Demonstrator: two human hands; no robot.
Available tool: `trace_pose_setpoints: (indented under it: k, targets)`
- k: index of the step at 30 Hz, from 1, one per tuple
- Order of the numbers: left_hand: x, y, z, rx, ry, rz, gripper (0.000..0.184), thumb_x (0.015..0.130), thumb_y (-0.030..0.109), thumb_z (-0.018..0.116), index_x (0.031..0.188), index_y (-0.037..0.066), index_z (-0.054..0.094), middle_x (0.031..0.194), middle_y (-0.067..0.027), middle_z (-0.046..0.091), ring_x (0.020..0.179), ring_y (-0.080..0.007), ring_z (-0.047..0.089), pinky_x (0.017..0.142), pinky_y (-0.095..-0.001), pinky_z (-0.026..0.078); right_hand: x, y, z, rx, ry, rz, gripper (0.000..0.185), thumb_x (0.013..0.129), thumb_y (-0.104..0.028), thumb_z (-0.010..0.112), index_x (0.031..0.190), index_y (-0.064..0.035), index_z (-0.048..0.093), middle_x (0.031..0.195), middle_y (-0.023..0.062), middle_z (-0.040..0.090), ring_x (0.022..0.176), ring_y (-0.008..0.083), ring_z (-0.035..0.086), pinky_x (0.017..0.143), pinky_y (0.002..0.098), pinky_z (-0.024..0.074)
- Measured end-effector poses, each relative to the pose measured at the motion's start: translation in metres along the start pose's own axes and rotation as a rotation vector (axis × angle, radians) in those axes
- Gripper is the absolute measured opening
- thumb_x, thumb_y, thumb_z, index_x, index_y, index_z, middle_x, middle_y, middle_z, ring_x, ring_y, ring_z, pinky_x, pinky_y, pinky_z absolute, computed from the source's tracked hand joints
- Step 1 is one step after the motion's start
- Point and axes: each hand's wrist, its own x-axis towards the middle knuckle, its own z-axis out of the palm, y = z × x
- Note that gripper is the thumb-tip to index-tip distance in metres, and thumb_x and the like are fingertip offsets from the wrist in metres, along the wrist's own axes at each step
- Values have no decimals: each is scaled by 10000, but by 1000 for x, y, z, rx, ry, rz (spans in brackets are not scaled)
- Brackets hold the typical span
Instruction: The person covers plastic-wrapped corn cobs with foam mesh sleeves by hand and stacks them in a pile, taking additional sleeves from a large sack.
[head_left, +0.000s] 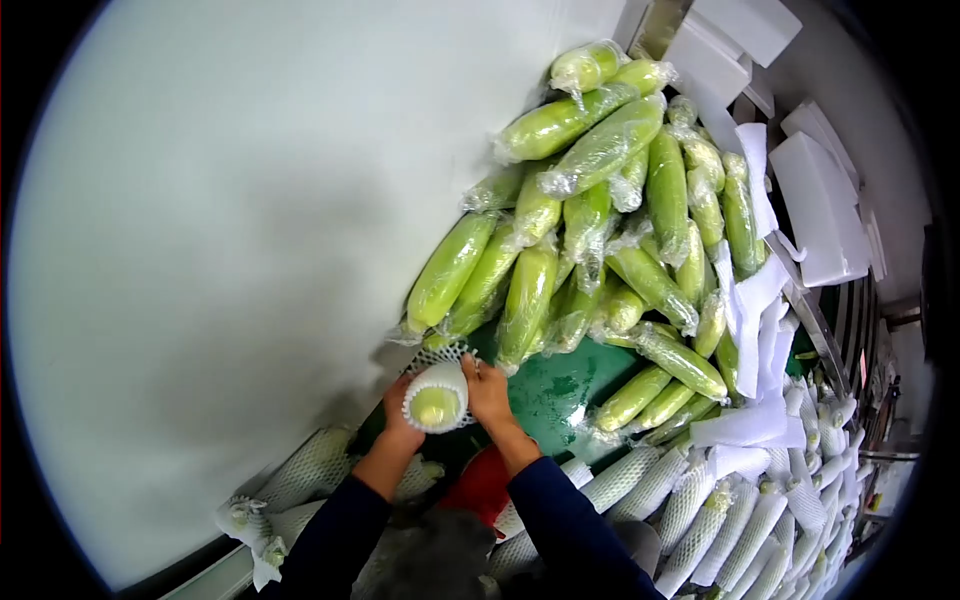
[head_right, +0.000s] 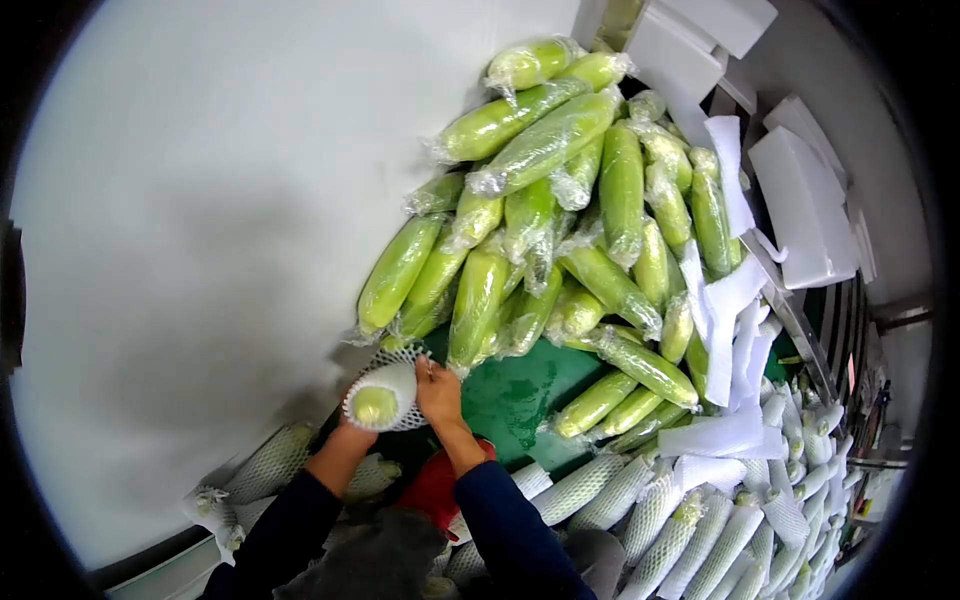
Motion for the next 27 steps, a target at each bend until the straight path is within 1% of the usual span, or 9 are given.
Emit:
trace_pose_setpoints:
  k: [2,6,8,13,15,18,21,23,27]
  targets:
    - [24,-17,-51,52,-80,-171,297,988,245,554,1144,6,637,1005,-76,688,870,-202,675,785,-333,544,-6,12,7,17,-61,-29,389,1035,-332,525,952,8,696,790,20,660,759,96,568,710,278,480]
    - [-78,75,73,296,-102,-395,324,981,283,545,1200,55,619,956,-43,674,893,-171,652,808,-320,528,-56,-36,-5,288,-249,-264,281,982,-159,614,1211,3,639,1147,99,671,1029,154,619,883,286,486]
    - [-81,89,70,532,-312,-103,341,937,204,539,1226,35,609,1057,-75,675,1004,-174,621,912,-293,478,-71,-66,0,121,-126,-625,427,919,-185,670,1318,-59,584,1218,199,627,1091,369,617,909,396,509]
    - [-75,143,72,1224,-583,73,441,824,2,554,1259,-18,621,1127,-59,673,959,-114,599,857,-280,490,-87,-85,-38,-101,-4,-683,456,909,-203,664,1319,-38,554,1151,207,615,1059,396,569,927,452,461]
    - [-68,147,71,1437,-500,69,389,839,36,582,1220,-23,634,1098,-111,685,948,-197,635,866,-333,505,-88,-66,-77,-103,125,-546,405,899,-158,673,1268,-22,576,1101,210,637,1007,401,591,880,446,490]
    - [-76,100,75,2190,-3,865,333,814,101,688,1130,1,659,1015,-186,663,918,-411,622,863,-452,506,-89,-25,-157,-285,374,-430,375,878,-109,696,1232,-31,602,1083,170,665,1011,352,622,887,420,497]
    - [-115,79,117,2384,-113,1297,310,812,111,701,1107,27,666,1046,-178,661,925,-387,632,818,-455,511,-101,8,-270,-614,678,-402,466,714,80,633,1163,-41,630,1059,180,645,984,391,607,868,441,500]
    - [-119,64,122,2071,-333,1003,275,813,111,703,1074,33,672,1021,-174,666,901,-376,639,790,-450,517,-104,26,-341,-982,656,-374,534,664,93,538,1164,-66,643,1107,157,629,1053,373,558,897,455,464]
    - [-120,36,150,1769,-674,725,209,832,155,714,1016,57,694,899,-143,681,812,-345,656,703,-429,531,-106,95,-411,-1436,264,-93,431,703,-99,680,1127,-142,620,1035,103,632,1109,294,517,918,480,395]
